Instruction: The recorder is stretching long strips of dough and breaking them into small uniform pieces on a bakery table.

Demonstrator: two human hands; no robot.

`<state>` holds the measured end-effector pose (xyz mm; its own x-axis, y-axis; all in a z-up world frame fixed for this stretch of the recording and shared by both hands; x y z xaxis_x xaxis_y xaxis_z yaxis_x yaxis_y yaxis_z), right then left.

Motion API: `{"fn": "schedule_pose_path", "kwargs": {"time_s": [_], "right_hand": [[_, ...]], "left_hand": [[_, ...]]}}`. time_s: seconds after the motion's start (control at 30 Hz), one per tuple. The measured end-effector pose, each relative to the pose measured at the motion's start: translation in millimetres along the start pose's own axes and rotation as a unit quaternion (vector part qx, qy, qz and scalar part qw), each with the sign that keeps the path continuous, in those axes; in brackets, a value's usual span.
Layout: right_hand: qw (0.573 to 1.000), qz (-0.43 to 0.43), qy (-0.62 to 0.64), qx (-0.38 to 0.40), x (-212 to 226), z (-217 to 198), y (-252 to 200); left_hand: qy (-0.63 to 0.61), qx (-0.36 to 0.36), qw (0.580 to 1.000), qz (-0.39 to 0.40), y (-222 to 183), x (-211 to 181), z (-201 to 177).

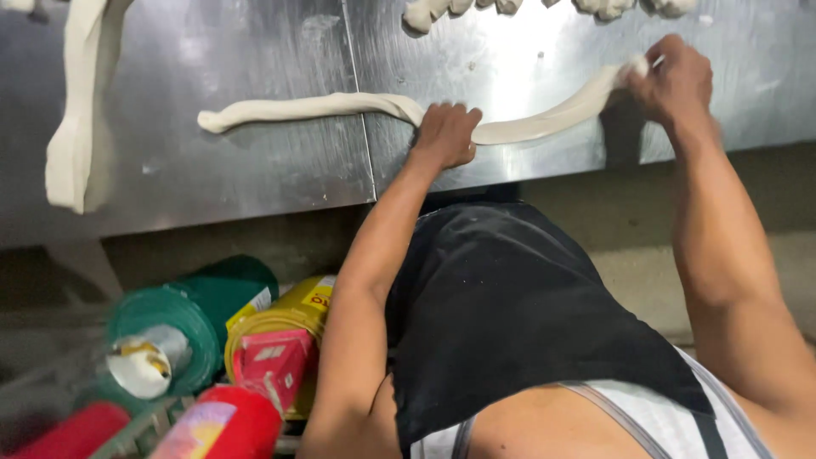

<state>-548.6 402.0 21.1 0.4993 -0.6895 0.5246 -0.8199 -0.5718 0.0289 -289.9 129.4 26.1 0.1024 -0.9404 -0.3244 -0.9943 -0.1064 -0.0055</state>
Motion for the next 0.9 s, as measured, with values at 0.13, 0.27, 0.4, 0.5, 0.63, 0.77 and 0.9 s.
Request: {"fn": "schedule_pose_path", "kwargs": {"time_s": [0.13,0.27,0.4,0.5,0.63,0.77,0.9], "right_hand": [[0.986,-0.110,0.117,0.038,52,-62,-25],[0.964,-0.073,0.251,0.055,77,-84,-43],[0.928,0.048,0.352,0.115,35,-2,-65],[0.947,0.054,0.282,0.143,13,61,-100],[0.955,0.032,0.246,0.165,26,54,-141],[0.959,0.057,0.249,0.121,-2,20,-163],[0.962,0.091,0.249,0.062,-46,-13,-191]], "left_hand": [[-0.147,0.093,0.975,-0.137,-29,9,-50],[-0.240,0.049,0.959,-0.144,-99,56,-90],[-0.023,-0.072,0.973,-0.217,-149,82,-105],[-0.064,-0.081,0.918,-0.383,-132,43,-104],[0.132,-0.024,0.990,-0.044,-84,-56,-10],[-0.046,-0.030,0.997,0.059,-9,-113,49],[0.051,0.054,0.996,-0.057,123,-96,47]]}}
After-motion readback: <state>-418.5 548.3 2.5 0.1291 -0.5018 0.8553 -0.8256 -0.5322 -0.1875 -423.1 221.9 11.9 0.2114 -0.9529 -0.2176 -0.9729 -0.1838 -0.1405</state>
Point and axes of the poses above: each hand's wrist, its own y-axis towards the middle knuckle, its own z-axis out of the palm, x = y × z, the point moved 4 cm from there along y, towards the middle knuckle, and after that the axes turned 1 degree about y, right-handed, at the moved point
